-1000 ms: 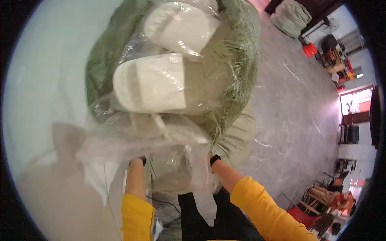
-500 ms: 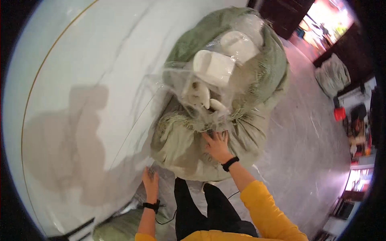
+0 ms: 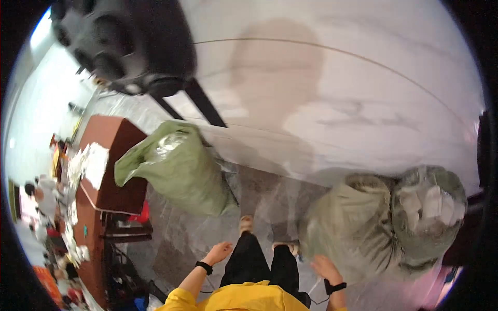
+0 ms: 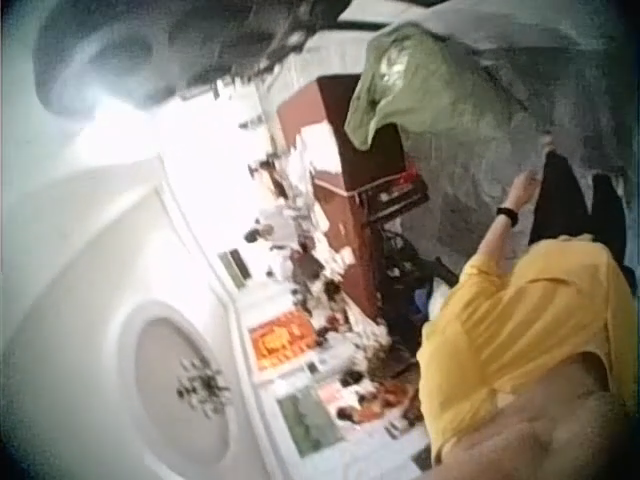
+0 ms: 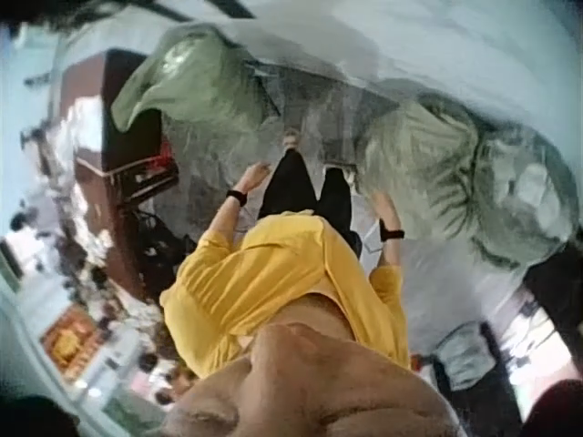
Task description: Packing white slides into plastic bags and then into large storage sacks in a manufacturing facility.
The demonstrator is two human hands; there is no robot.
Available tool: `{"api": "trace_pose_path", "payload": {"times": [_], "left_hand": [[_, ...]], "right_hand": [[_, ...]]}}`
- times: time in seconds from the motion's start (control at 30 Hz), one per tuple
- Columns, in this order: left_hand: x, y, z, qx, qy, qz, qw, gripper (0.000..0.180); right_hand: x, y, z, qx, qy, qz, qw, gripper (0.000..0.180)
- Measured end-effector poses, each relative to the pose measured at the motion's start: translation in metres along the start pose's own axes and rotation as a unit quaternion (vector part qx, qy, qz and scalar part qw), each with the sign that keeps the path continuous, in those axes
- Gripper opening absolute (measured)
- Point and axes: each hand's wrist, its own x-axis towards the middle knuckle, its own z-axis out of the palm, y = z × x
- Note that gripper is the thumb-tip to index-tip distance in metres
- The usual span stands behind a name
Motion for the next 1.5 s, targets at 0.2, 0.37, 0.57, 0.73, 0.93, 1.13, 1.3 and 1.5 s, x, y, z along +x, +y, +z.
{"api": "trace_pose_path", "payload": {"times": [0.2, 0.37, 0.57, 0.73, 0.93, 1.13, 1.3, 1.5], "left_hand": [[-0.066, -0.083, -0.018, -0.077, 0.004, -0.057, 0.995, 0.043], [-0.105, -0.152, -0.054, -0.126, 0.06, -0.047, 0.989, 0.043], [-0.186, -0.261, -0.091, -0.084, 0.293, -0.132, 0.943, 0.044], [-0.227, -0.249, -0.136, -0.179, 0.383, -0.27, 0.865, 0.038], [-0.211, -0.24, -0.077, -0.235, 0.364, -0.24, 0.869, 0.042], [-0.192, -0.231, -0.123, -0.327, 0.292, -0.246, 0.864, 0.041], [-0.151, -0.202, -0.251, -0.139, 0.497, -0.095, 0.851, 0.03], [-0.016, -0.209, -0.348, -0.121, 0.457, 0.125, 0.872, 0.038]], "right_hand": [[0.079, -0.12, 0.023, -0.04, -0.005, -0.14, 0.989, 0.049], [0.17, -0.28, 0.057, -0.075, -0.098, -0.224, 0.967, 0.046], [0.285, -0.466, 0.12, -0.092, -0.064, -0.432, 0.895, 0.042], [0.392, -0.573, 0.141, -0.177, 0.047, -0.49, 0.853, 0.072], [0.447, -0.638, 0.174, -0.326, 0.014, -0.39, 0.861, 0.105], [0.43, -0.634, 0.216, -0.361, -0.079, -0.48, 0.796, 0.068], [0.39, -0.627, 0.25, -0.362, -0.216, -0.552, 0.72, 0.061], [0.42, -0.577, 0.286, -0.353, -0.16, -0.541, 0.746, 0.057]]}}
